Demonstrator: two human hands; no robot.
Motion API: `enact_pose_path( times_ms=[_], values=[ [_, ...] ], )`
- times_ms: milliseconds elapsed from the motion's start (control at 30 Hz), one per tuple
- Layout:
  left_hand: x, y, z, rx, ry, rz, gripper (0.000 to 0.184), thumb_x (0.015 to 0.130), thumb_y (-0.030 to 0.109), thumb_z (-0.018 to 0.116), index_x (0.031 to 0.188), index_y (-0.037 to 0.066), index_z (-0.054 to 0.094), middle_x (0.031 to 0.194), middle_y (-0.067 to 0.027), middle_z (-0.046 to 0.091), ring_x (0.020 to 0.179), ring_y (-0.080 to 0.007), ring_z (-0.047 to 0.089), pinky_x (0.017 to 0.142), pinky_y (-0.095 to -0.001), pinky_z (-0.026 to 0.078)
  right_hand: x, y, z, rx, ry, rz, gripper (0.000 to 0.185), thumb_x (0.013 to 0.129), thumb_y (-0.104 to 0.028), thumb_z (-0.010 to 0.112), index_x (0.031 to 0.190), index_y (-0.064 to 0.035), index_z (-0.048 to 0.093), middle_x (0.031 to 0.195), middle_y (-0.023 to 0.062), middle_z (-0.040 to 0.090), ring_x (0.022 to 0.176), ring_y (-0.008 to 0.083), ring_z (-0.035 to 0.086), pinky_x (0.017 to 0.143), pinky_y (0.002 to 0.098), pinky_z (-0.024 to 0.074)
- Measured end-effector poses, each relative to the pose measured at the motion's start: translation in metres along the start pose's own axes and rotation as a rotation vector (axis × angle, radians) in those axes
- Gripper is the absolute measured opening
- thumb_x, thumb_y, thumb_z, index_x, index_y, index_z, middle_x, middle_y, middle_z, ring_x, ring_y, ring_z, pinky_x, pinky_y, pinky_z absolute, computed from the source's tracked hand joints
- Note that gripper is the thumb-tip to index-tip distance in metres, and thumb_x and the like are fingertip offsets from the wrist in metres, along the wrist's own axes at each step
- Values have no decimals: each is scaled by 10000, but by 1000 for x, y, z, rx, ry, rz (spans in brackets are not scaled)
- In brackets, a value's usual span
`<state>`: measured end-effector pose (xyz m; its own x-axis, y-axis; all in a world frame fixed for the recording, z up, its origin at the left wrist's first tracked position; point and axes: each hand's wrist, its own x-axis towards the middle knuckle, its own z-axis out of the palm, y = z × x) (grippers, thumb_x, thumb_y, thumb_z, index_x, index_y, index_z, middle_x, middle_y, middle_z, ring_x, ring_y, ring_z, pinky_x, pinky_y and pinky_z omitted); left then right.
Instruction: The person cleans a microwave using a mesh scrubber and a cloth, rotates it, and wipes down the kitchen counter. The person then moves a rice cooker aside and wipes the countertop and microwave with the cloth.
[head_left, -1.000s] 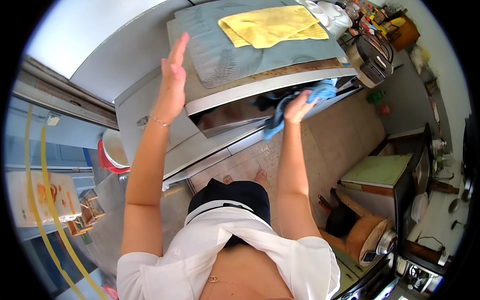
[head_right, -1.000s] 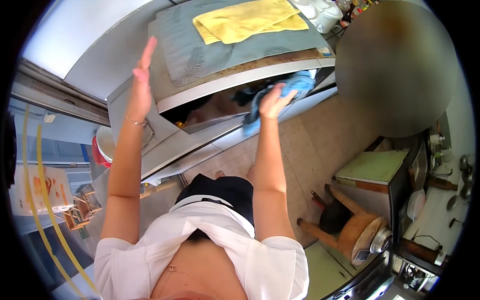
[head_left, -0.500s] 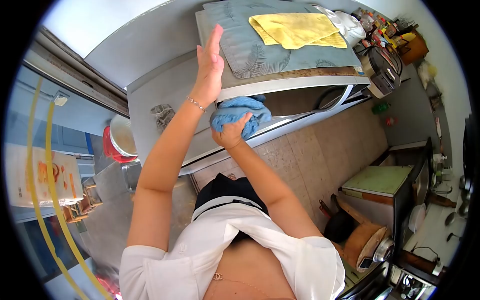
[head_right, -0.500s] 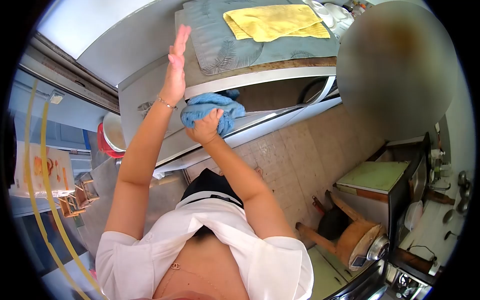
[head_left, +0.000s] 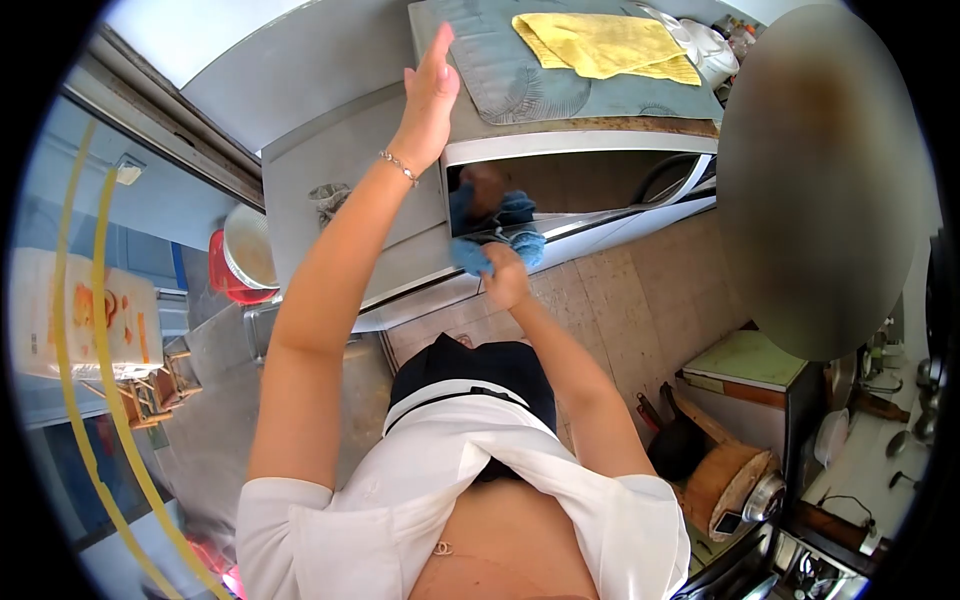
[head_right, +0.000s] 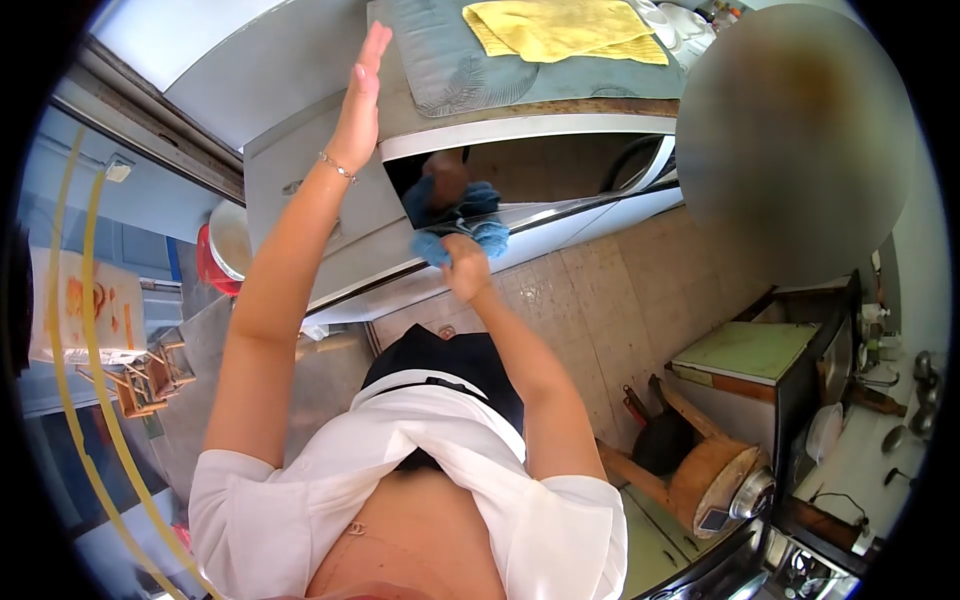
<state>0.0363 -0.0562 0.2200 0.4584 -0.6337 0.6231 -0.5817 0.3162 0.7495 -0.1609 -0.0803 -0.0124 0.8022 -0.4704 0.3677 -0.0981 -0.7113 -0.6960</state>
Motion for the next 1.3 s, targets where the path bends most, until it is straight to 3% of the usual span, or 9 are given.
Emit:
enact_pose_path(
  times_ms=[133, 267, 367, 500, 600, 900, 1000, 1133, 1300],
  values=[
    [-13, 2, -8, -12, 97, -141, 689, 902, 545, 262, 1390, 62, 199, 1433, -128, 240, 1342, -255, 165, 1051, -492, -54, 17, -21, -41, 633, 587, 548, 244, 856, -108, 490, 1075, -5, 522, 1032, 118, 554, 931, 190, 522, 816, 312, 414],
    [-45, -17, -13, 153, 113, -269, 702, 883, 531, 366, 1388, 68, 216, 1436, -133, 235, 1347, -255, 156, 1051, -496, -27, 65, -66, -104, 806, 1119, 394, 318, 856, -69, 523, 1148, 11, 425, 980, 55, 511, 870, 167, 471, 831, 293, 384],
    [-61, -25, -6, 57, 66, -362, 703, 870, 522, 399, 1399, 102, 205, 1446, -140, 203, 1354, -282, 121, 1044, -520, 6, 100, -88, -112, 495, 1097, 291, 312, 825, -52, 546, 1105, 15, 426, 984, 80, 493, 904, 175, 455, 862, 281, 355],
    [-58, -25, -2, 68, 0, -414, 745, 859, 540, 380, 1417, 118, 126, 1460, -154, 142, 1360, -289, 77, 1043, -516, 5, 114, -100, -71, -71, 1059, 95, 286, 730, 25, 501, 1007, 76, 450, 926, 212, 473, 868, 387, 455, 844, 389, 364],
    [-57, -26, -1, 23, 3, -418, 766, 852, 542, 374, 1419, 105, 102, 1460, -167, 132, 1361, -293, 73, 1046, -504, 2, 102, -133, -44, -72, 786, -90, 341, 618, 38, 522, 956, 37, 475, 890, 208, 472, 843, 399, 469, 774, 428, 391],
    [-55, -31, -8, 19, -27, -392, 761, 845, 531, 402, 1412, 95, 141, 1455, -181, 134, 1358, -310, 67, 1041, -530, 18, 80, -133, -29, -225, 50, -96, 310, 647, 10, 557, 948, -62, 573, 871, 167, 563, 761, 379, 556, 664, 391, 455],
    [-51, -24, -16, 197, -66, -412, 768, 830, 566, 411, 1410, 124, 169, 1454, -181, 137, 1359, -310, 65, 1034, -549, 19, 66, -108, -16, 110, 141, 12, 299, 663, -2, 582, 956, -61, 591, 881, 171, 588, 779, 343, 580, 691, 334, 473],
    [-52, -23, -14, 178, -60, -426, 775, 816, 594, 416, 1409, 152, 182, 1452, -184, 142, 1359, -308, 63, 1030, -560, 22, 65, -112, -56, 657, 151, 264, 197, 772, -45, 593, 964, -6, 598, 825, 51, 626, 715, 116, 562, 654, 242, 453],
    [-52, -26, -10, 160, -23, -425, 764, 818, 587, 421, 1405, 155, 194, 1442, -195, 166, 1354, -327, 77, 1021, -580, 11, 100, -140, -79, 649, 376, 315, 112, 803, -89, 606, 836, 14, 634, 640, -31, 564, 567, 41, 460, 513, 209, 396]
  ],
)
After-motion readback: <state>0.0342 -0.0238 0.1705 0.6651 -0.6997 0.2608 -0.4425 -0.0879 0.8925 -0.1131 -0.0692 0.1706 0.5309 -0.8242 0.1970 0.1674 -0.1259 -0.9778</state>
